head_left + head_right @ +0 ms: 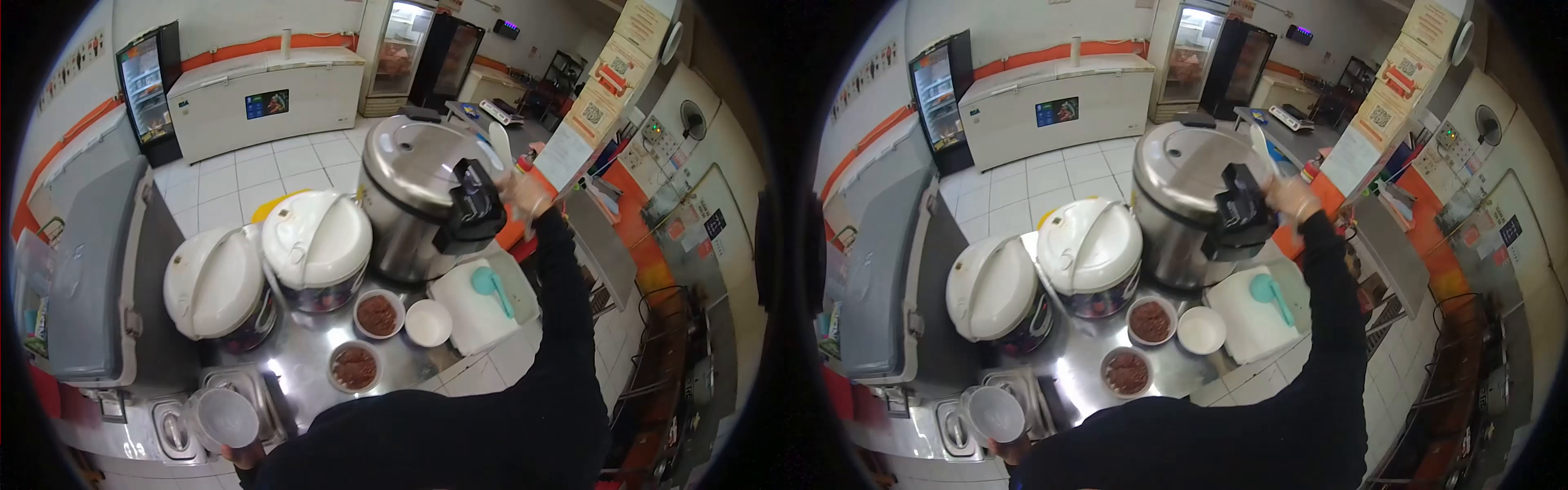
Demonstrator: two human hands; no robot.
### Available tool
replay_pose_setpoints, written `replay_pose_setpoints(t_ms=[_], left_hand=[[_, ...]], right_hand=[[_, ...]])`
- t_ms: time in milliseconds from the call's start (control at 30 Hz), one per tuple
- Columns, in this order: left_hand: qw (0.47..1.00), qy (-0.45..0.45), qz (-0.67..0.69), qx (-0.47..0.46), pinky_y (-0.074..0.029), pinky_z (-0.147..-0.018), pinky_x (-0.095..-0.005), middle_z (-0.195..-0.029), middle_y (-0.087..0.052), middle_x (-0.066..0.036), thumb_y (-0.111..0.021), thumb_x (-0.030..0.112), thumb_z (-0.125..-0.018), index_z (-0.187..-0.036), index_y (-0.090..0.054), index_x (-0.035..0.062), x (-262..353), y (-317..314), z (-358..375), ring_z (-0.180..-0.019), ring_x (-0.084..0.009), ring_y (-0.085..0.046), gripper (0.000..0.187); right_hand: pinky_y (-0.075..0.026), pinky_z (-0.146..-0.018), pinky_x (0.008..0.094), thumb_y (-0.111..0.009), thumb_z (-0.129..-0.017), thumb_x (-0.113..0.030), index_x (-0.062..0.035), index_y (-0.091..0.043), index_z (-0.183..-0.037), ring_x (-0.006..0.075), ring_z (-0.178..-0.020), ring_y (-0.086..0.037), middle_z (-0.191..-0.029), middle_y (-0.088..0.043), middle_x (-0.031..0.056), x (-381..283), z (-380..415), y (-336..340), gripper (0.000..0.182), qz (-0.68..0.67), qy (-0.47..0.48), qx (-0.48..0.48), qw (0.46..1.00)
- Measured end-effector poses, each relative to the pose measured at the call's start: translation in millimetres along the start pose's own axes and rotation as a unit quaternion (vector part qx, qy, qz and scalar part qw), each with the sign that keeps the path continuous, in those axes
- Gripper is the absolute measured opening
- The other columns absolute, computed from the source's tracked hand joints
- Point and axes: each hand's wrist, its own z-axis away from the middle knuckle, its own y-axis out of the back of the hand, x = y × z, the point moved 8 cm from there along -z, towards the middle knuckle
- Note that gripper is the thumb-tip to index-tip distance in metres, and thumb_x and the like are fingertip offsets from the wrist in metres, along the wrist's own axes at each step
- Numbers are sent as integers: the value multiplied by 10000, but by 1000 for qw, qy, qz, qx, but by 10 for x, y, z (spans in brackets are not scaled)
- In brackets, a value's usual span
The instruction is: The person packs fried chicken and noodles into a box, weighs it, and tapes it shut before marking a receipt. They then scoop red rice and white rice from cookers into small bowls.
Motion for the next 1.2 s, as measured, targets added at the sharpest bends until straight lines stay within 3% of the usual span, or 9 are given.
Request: replay_pose_setpoints(t_ms=[167, 200, 267, 300, 433, 567, 700, 1033, 1200], left_hand=[[994, 81, -39, -56, -313, -1011, -418, -1302, -452, -84, -556, 555, -768, -1340, -337, 70, -511, -934, -242, -1200, -263, -419, 781], [996, 72, -52, -31, -315, -1010, -419, -1300, -453, -84, -559, 557, -766, -1338, -340, 70, -653, -848, -255, -1196, -264, -422, 783], [994, 67, -87, 25, -317, -1007, -420, -1295, -455, -86, -564, 559, -761, -1336, -346, 70, -834, -507, -168, -1189, -267, -429, 786], [989, 81, -121, -15, -320, -1006, -420, -1297, -452, -87, -578, 567, -741, -1334, -352, 71, -904, -1047, -183, -1187, -270, -431, 806], [992, 16, -116, 42, -343, -979, -421, -1282, -458, -81, -610, 565, -703, -1329, -356, 68, -1187, -1519, -316, -1167, -270, -443, 838], [987, -16, -124, 98, -397, -917, -417, -1252, -471, -71, -647, 547, -671, -1323, -353, 74, -1317, -1835, -256, -1123, -262, -470, 858], [977, -60, -145, 145, -386, -936, -414, -1270, -455, -64, -650, 548, -664, -1327, -350, 90, -1304, -2043, -192, -1139, -259, -461, 860], [980, 24, -158, 118, -307, -1015, -428, -1320, -426, -75, -628, 594, -673, -1338, -350, 98, -1692, -2124, -583, -1200, -258, -417, 875], [980, 41, -178, 73, -314, -1015, -419, -1324, -422, -74, -653, 586, -647, -1338, -351, 92, -1803, -2223, -927, -1199, -254, -420, 901]], right_hand=[[-449, -657, 396, -407, -860, -591, -51, -582, -872, 326, -751, -568, -751, -588, 156, 7, 2, -169, 568, -347, 22, 14, 938], [-446, -657, 380, -417, -847, -616, -43, -579, -874, 291, -743, -560, -753, -580, 132, 1, -114, -11, 595, -347, 99, 25, 932], [-422, -674, 276, -454, -870, -555, -119, -525, -791, 103, -682, -476, -648, -432, -17, -129, -353, 468, 450, -608, 38, -20, 793], [-429, -648, 269, -472, -864, -547, -118, -510, -744, 90, -645, -473, -620, -447, -10, -154, -677, 765, 447, -683, 111, -26, 721], [-484, -582, 332, -489, -851, -544, -77, -554, -745, 162, -683, -581, -634, -538, 36, -42, -2337, 1806, 484, -546, 271, -120, 784], [-483, -609, 339, -482, -848, -552, -76, -566, -782, 183, -711, -586, -672, -553, 55, -18, -3398, 1534, 488, -323, 249, -19, 913], [-481, -636, 345, -475, -845, -559, -76, -579, -818, 203, -740, -590, -710, -567, 74, 79, -3999, 964, 495, -136, 199, 32, 970], [-477, -703, 361, -457, -838, -578, -75, -609, -910, 253, -811, -602, -806, -604, 121, 280, -4183, 269, 530, 86, 188, 51, 977], [-475, -737, 370, -448, -835, -587, -75, -624, -956, 278, -847, -607, -854, -622, 145, -17, -3221, 325, 556, 150, 293, 94, 940]])
